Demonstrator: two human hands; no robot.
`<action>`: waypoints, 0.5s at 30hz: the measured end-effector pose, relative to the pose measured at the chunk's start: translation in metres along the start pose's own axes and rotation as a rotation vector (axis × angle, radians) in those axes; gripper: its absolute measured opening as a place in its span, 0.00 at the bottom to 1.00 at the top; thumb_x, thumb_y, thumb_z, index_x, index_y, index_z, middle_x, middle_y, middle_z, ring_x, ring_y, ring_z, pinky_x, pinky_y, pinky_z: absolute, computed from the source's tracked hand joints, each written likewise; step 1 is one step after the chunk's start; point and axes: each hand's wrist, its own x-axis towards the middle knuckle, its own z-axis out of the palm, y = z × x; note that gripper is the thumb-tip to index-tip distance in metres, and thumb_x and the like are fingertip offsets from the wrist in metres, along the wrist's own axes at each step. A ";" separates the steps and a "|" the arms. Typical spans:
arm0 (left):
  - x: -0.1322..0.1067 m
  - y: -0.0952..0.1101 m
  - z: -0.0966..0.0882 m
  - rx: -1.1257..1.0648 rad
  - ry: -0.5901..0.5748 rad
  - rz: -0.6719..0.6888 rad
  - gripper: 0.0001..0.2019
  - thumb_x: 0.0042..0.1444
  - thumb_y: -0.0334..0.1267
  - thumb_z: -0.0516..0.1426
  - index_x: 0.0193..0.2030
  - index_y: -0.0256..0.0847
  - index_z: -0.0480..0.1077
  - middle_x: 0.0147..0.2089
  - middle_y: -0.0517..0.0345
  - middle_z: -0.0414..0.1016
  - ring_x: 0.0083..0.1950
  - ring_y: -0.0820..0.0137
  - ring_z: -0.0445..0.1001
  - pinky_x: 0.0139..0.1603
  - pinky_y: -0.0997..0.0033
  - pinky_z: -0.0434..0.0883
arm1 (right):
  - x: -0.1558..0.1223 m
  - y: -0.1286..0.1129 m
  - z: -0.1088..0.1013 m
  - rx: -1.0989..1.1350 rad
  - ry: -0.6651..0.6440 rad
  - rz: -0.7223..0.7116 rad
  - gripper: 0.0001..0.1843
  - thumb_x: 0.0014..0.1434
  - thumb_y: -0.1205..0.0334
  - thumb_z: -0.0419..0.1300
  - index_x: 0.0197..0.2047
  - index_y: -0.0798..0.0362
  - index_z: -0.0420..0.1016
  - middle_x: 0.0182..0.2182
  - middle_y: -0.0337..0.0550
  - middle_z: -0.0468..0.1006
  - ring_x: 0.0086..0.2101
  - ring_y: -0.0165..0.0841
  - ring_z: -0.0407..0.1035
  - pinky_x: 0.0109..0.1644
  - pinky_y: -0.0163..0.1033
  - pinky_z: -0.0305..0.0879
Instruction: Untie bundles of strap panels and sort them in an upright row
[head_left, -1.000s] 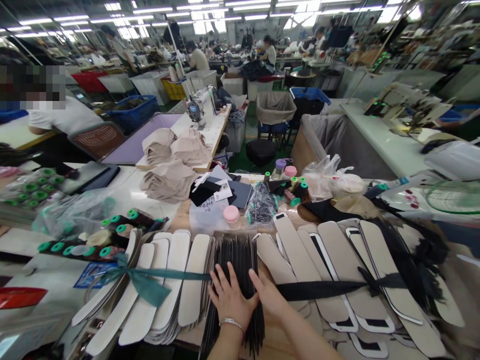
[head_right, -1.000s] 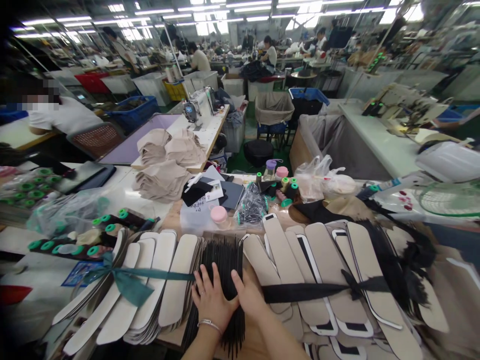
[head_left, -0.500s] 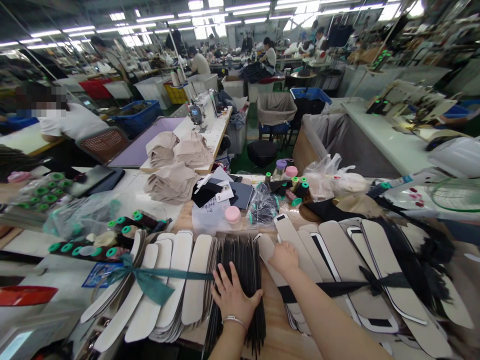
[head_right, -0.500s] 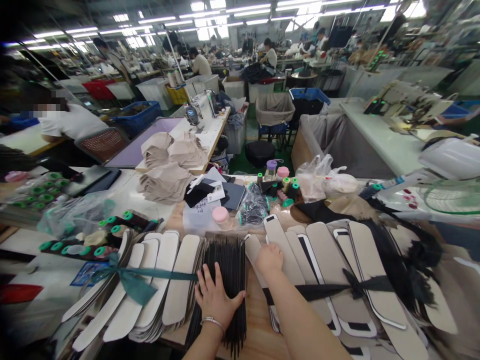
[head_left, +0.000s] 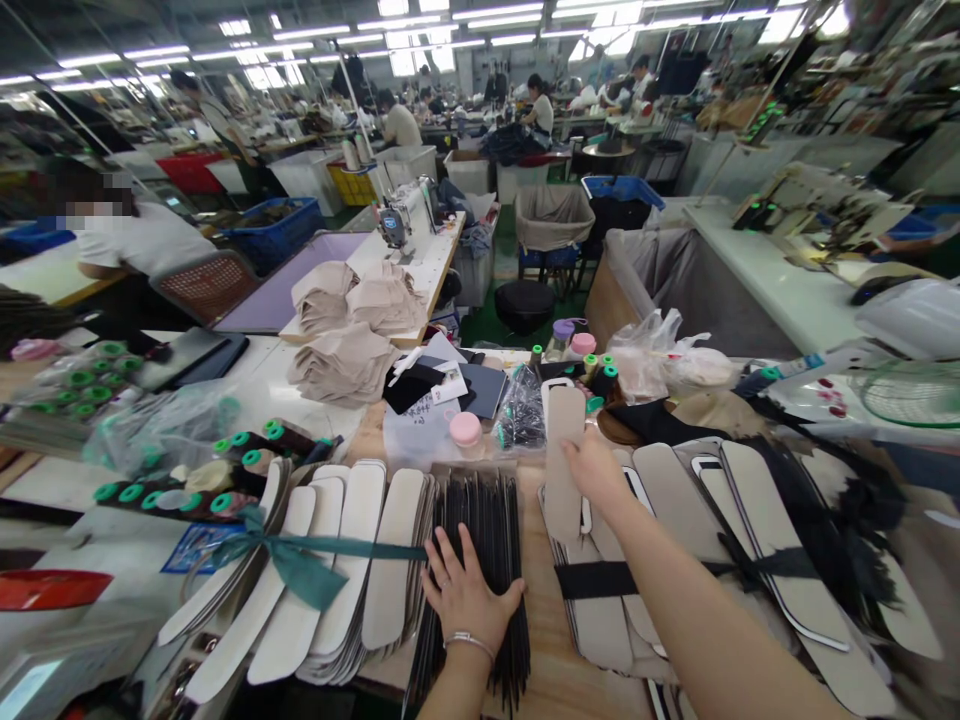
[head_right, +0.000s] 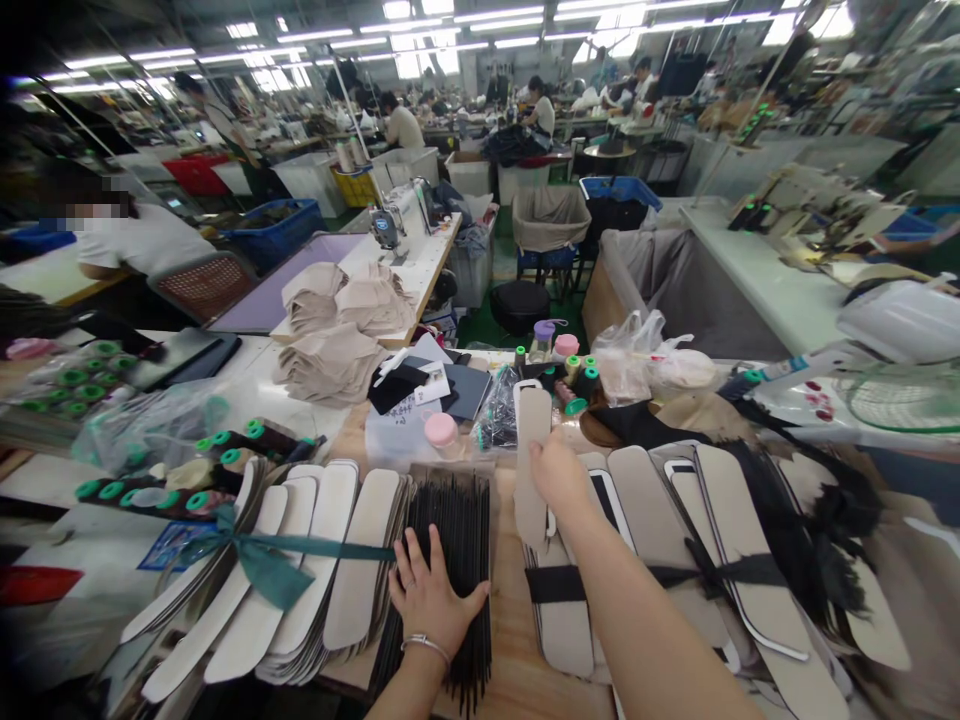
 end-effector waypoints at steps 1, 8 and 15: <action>0.000 0.000 -0.001 0.003 0.004 -0.001 0.56 0.38 0.56 0.65 0.71 0.33 0.47 0.75 0.33 0.35 0.75 0.44 0.30 0.69 0.38 0.40 | -0.008 -0.001 -0.003 0.010 0.006 -0.007 0.26 0.68 0.49 0.45 0.60 0.60 0.59 0.45 0.55 0.76 0.45 0.40 0.73 0.50 0.47 0.66; 0.001 0.003 -0.003 -0.030 -0.026 -0.015 0.58 0.38 0.56 0.66 0.72 0.35 0.46 0.75 0.34 0.34 0.75 0.44 0.30 0.69 0.38 0.41 | -0.091 -0.005 0.077 0.173 -0.169 -0.045 0.22 0.65 0.50 0.49 0.51 0.59 0.67 0.36 0.57 0.80 0.39 0.45 0.77 0.44 0.45 0.68; 0.016 -0.037 -0.008 -0.302 -0.032 -0.014 0.52 0.51 0.54 0.61 0.73 0.39 0.36 0.75 0.39 0.34 0.74 0.51 0.43 0.68 0.49 0.56 | -0.112 0.021 0.142 0.500 -0.135 -0.082 0.29 0.64 0.53 0.49 0.65 0.58 0.54 0.59 0.54 0.70 0.57 0.38 0.68 0.60 0.40 0.63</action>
